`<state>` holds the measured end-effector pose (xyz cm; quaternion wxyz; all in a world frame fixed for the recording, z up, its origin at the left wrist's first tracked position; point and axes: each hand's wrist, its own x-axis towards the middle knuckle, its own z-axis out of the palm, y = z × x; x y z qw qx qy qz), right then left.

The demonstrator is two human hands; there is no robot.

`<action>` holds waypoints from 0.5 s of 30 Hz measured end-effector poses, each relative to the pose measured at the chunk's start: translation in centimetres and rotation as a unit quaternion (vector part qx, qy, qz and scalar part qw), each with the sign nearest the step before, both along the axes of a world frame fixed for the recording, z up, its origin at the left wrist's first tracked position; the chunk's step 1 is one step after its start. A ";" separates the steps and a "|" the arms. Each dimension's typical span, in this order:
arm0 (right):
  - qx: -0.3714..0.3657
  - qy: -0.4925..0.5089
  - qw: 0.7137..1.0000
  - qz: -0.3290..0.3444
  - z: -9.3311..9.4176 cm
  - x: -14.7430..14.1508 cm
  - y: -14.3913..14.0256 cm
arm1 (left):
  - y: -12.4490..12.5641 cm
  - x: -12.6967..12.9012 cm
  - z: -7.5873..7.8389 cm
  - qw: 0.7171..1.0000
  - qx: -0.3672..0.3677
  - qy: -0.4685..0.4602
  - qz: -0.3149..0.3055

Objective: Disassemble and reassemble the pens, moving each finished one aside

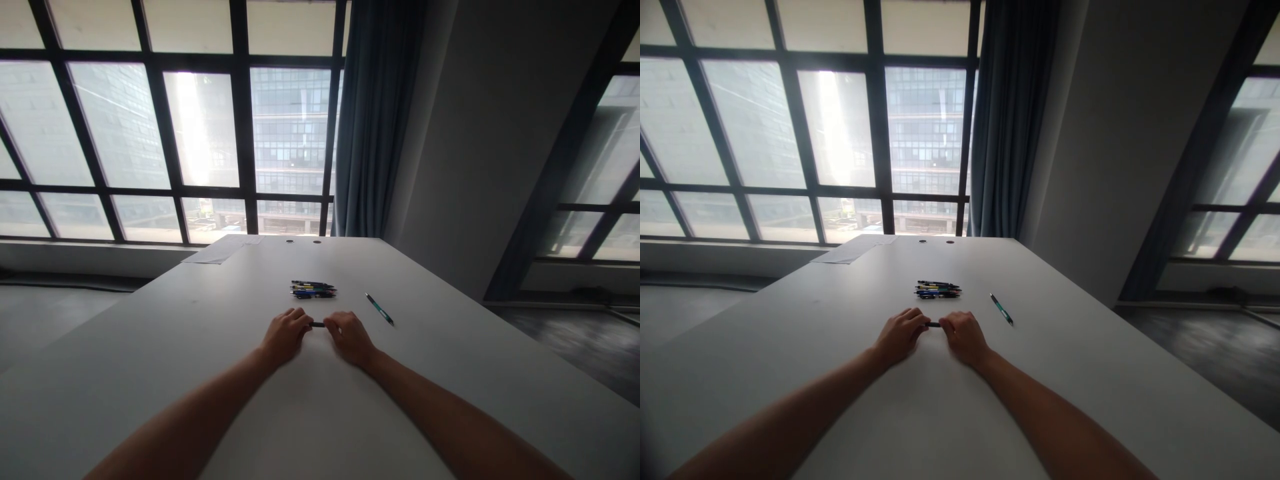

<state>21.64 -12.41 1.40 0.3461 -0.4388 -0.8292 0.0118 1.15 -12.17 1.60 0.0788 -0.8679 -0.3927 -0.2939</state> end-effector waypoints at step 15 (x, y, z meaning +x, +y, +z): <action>-0.026 0.029 0.999 -0.003 0.1 0.0 0.1 | -0.2 0.1 0.4 0.999 0.013 0.011 0.030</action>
